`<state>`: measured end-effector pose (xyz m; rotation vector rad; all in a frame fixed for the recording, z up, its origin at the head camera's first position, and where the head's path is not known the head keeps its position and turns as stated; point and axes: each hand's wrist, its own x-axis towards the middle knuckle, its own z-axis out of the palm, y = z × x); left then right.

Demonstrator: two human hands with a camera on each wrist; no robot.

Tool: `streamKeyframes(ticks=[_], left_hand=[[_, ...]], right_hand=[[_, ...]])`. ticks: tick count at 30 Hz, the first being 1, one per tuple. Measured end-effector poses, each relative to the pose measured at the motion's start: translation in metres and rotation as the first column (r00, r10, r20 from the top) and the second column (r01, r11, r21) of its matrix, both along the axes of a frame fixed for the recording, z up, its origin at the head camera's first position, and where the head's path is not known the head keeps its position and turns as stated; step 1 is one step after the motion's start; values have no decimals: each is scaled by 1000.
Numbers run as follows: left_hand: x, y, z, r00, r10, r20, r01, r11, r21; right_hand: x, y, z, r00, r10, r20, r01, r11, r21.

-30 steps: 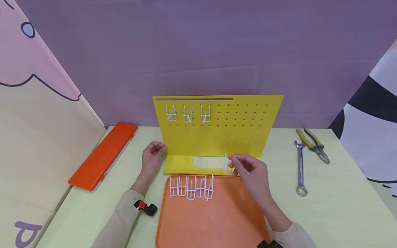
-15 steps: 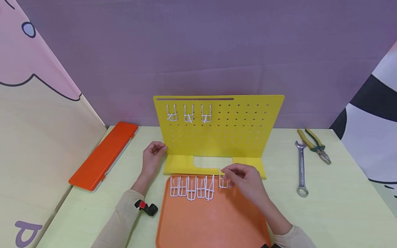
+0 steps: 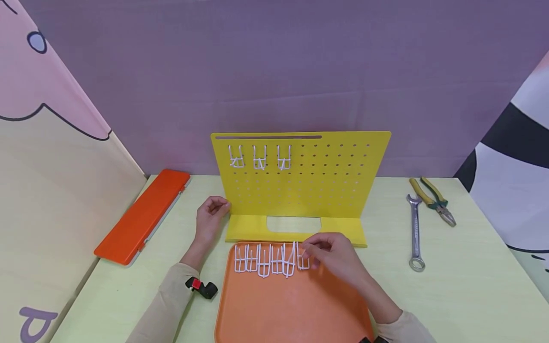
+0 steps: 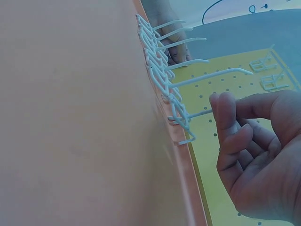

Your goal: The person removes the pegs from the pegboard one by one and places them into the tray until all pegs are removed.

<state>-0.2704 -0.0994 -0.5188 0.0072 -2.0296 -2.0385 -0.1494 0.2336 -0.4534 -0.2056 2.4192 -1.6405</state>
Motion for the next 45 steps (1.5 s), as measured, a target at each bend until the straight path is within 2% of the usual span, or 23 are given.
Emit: streamKeyframes(ticks=[16,29,36,41,45], left_hand=[[1,-1,-1,1000,11,9,-11,1000,7],[0,0,1,1000,12,-3,-12,1000,16],[0,1,0,1000,6,-16,-6,1000,17],[-2,0,0,1000,4,-16,-4,1000,26],[-3,0,-2,1000,6,-12,-6,1000,30]], right_hand=[[0,1,-2,989,132,62,-132,991,-1],[-4,10,1,984,177,26,-178,983,38],[-3,12,7,991,130,-22,-129,991,39],[-5,10,20,995,69,-77,-63,995,79],[-7,6,32,989,32,-144,-18,995,99]])
